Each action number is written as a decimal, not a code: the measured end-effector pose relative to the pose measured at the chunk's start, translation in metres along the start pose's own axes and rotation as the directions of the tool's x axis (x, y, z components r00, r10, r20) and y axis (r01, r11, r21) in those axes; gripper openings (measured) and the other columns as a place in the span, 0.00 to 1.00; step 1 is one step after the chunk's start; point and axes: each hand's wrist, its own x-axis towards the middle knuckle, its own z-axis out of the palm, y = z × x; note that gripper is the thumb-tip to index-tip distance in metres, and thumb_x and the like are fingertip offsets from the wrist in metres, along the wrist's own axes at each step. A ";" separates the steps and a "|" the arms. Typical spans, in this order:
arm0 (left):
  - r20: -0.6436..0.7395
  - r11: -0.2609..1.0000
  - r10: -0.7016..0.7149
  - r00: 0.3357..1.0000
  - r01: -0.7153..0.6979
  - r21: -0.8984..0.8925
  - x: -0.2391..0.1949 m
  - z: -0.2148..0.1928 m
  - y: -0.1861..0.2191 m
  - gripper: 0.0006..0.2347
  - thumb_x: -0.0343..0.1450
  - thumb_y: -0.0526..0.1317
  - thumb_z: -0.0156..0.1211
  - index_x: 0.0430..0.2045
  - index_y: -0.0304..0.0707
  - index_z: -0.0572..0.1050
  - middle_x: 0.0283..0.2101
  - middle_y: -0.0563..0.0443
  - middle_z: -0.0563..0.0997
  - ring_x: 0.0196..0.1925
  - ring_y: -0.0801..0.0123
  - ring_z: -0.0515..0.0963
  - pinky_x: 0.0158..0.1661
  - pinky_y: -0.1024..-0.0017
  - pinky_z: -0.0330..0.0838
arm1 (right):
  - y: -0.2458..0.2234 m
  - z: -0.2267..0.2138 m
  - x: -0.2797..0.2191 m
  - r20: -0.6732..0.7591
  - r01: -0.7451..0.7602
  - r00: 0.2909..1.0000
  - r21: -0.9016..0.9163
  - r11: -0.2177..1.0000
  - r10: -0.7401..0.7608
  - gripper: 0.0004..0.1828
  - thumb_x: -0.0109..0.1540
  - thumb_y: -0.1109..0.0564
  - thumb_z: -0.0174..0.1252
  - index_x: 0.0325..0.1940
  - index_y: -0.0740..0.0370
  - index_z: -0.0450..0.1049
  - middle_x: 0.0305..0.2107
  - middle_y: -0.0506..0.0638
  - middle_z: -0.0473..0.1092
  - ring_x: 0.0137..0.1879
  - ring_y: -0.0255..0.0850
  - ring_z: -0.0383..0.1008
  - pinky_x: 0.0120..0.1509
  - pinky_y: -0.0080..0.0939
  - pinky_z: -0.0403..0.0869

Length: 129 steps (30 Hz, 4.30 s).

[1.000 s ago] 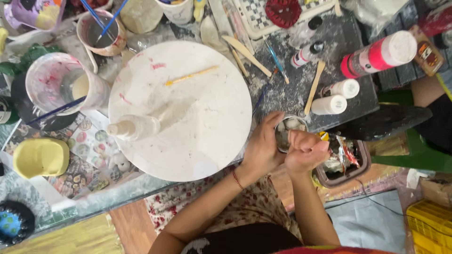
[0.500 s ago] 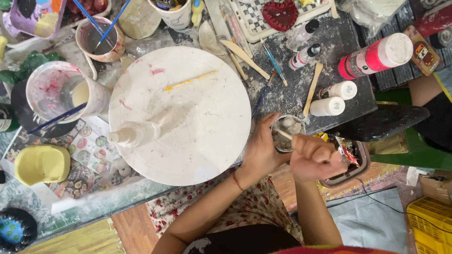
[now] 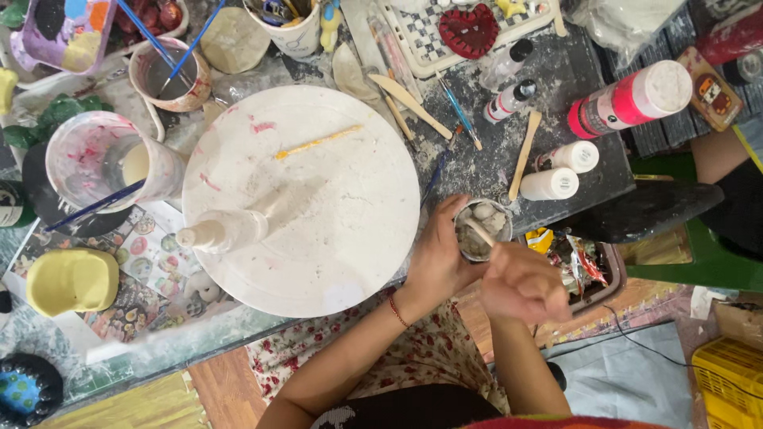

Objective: The person kneads small pieces of white clay by hand, then places them into a small container. They pour a liquid from a plastic cup into the container and stir the mixture with a wooden stick until the clay and liquid are combined.

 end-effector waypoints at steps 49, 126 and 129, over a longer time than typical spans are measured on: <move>-0.022 1.000 0.001 1.000 -0.001 0.019 -0.001 0.005 -0.003 0.44 0.57 0.43 0.81 0.62 0.22 0.54 0.64 0.26 0.66 0.64 0.38 0.74 0.63 0.56 0.71 | -0.015 -0.021 -0.001 0.005 -0.124 0.992 -0.091 0.988 0.125 0.34 0.74 0.33 0.27 0.19 0.54 0.47 0.11 0.44 0.46 0.18 0.36 0.40 0.22 0.41 0.45; -0.066 0.998 0.016 0.998 -0.012 0.064 -0.004 0.009 -0.008 0.40 0.60 0.42 0.82 0.59 0.23 0.58 0.61 0.27 0.70 0.59 0.42 0.78 0.56 0.59 0.77 | 0.004 -0.013 -0.024 -0.224 -0.119 0.974 -0.409 0.905 0.027 0.27 0.74 0.32 0.32 0.30 0.51 0.45 0.15 0.43 0.39 0.18 0.32 0.31 0.19 0.34 0.39; -0.063 0.999 0.010 0.998 -0.007 0.044 -0.003 0.011 -0.010 0.39 0.59 0.41 0.81 0.58 0.22 0.58 0.61 0.26 0.70 0.59 0.41 0.78 0.56 0.58 0.77 | 0.006 -0.015 -0.018 -0.143 -0.101 0.988 -0.308 0.946 0.059 0.30 0.75 0.33 0.31 0.25 0.51 0.43 0.13 0.43 0.39 0.19 0.33 0.32 0.18 0.35 0.39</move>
